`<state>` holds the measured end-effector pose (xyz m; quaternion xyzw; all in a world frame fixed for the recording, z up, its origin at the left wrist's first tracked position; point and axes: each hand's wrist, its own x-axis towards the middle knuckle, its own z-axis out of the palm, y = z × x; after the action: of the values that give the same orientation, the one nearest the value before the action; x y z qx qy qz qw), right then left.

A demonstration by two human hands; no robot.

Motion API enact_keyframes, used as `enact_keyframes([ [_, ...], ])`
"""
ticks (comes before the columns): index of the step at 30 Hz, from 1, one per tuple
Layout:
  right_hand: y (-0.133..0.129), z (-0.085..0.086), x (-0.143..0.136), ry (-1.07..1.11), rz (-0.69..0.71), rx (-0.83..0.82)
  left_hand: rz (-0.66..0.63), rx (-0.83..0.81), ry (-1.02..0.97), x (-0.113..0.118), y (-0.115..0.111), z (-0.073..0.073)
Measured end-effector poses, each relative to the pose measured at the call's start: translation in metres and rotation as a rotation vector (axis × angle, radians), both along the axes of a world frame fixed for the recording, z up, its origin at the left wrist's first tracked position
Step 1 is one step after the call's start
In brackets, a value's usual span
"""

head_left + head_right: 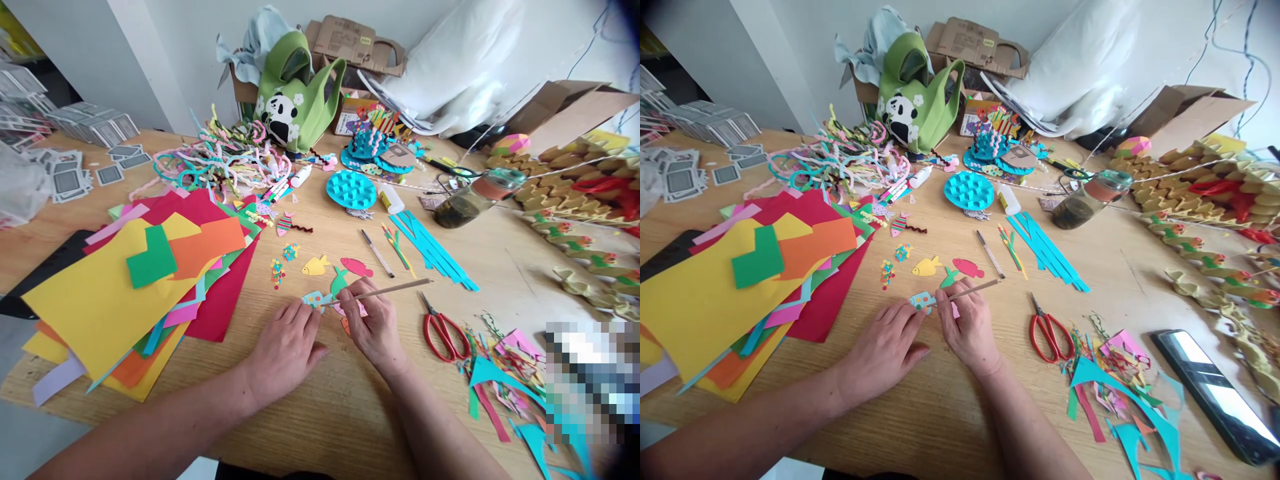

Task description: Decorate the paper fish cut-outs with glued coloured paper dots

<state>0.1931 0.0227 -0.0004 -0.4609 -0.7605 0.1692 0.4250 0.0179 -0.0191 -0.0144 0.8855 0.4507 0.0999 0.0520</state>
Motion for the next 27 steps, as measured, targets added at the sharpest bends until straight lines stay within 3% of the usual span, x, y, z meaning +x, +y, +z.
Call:
enact_keyframes([
  [27, 0.0011, -0.0009, 0.0007, 0.021, -0.002, -0.007, 0.022, -0.03, 0.006, -0.0016, -0.0005, 0.0005],
])
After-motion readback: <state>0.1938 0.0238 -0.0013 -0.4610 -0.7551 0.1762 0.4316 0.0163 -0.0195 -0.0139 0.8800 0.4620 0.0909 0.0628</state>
